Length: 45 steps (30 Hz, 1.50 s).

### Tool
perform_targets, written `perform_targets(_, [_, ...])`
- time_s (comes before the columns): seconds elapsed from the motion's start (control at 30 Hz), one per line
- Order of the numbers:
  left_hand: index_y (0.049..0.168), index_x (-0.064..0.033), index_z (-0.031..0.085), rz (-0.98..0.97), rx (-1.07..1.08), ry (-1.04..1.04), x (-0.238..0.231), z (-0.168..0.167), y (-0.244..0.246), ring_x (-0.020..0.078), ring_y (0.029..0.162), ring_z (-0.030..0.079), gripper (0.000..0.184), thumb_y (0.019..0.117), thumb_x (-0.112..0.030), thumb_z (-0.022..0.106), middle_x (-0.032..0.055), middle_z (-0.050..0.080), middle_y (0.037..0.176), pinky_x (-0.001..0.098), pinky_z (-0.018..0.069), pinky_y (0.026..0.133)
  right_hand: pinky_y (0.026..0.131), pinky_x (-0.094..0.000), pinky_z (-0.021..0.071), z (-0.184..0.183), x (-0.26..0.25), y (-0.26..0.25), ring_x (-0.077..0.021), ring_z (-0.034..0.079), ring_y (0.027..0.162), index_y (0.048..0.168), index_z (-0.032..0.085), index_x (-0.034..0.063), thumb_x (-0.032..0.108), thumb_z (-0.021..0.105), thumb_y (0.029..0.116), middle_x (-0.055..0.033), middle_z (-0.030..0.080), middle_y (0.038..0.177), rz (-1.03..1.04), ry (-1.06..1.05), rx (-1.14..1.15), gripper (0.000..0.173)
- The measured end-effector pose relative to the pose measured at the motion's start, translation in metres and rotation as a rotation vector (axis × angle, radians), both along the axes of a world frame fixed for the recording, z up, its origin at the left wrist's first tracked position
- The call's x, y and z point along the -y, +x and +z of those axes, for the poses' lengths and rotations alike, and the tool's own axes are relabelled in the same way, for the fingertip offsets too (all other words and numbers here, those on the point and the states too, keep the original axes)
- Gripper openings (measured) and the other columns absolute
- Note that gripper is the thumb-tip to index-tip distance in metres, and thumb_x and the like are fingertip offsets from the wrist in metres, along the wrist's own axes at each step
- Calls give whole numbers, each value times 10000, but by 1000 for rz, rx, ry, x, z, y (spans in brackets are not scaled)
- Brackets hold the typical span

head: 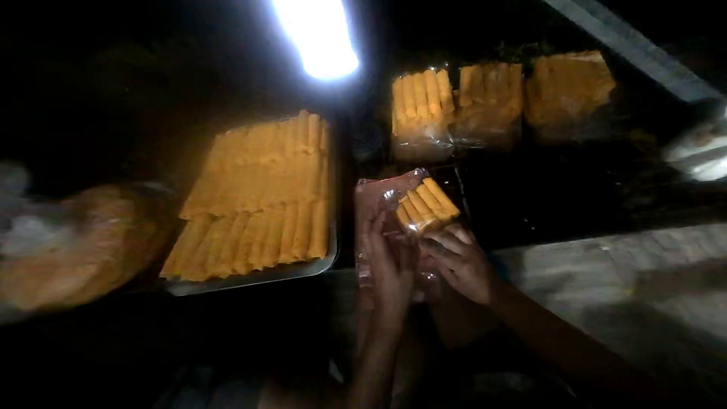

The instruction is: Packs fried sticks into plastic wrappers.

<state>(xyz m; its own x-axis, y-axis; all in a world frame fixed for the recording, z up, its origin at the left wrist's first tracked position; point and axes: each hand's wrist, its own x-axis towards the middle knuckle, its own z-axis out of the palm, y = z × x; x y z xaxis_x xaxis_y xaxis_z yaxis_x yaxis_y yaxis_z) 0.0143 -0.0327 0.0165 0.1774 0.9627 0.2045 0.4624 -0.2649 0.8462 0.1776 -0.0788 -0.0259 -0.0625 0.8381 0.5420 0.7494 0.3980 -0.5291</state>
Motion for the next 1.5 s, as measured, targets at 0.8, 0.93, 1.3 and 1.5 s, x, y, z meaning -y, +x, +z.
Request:
perform_targets(0.8, [1177,80,665,-32,-478,155,47,-6,10,356,975,722,294,960,-119,657,244,701,1113,467,599,856,1038,-596,464,20,-19,14,-375,609,1236,1144,728,97,229,703,924,-153,680,1258,10,28,195,258])
perform_targets(0.93, [1194,86,652,-31,-459,134,49,-2,9,339,940,730,304,951,-95,658,235,707,1095,457,607,830,964,-569,515,24,-37,4,-343,672,1133,1124,739,76,91,682,929,-135,720,1161,14,1,233,204])
perform_targets(1.3, [1193,66,659,-45,-390,136,42,-6,2,306,912,734,310,935,-104,678,204,723,1042,446,608,821,1017,-624,452,36,-37,2,-365,625,1197,1210,722,114,267,847,770,-137,692,1242,76,-145,158,482])
perform_targets(1.5, [1223,91,641,-95,-415,162,42,-4,0,315,955,732,348,928,-91,677,218,722,1078,444,603,856,929,-612,506,28,-49,-16,-392,662,1106,1132,741,64,71,767,838,-173,714,1151,-71,-90,184,295])
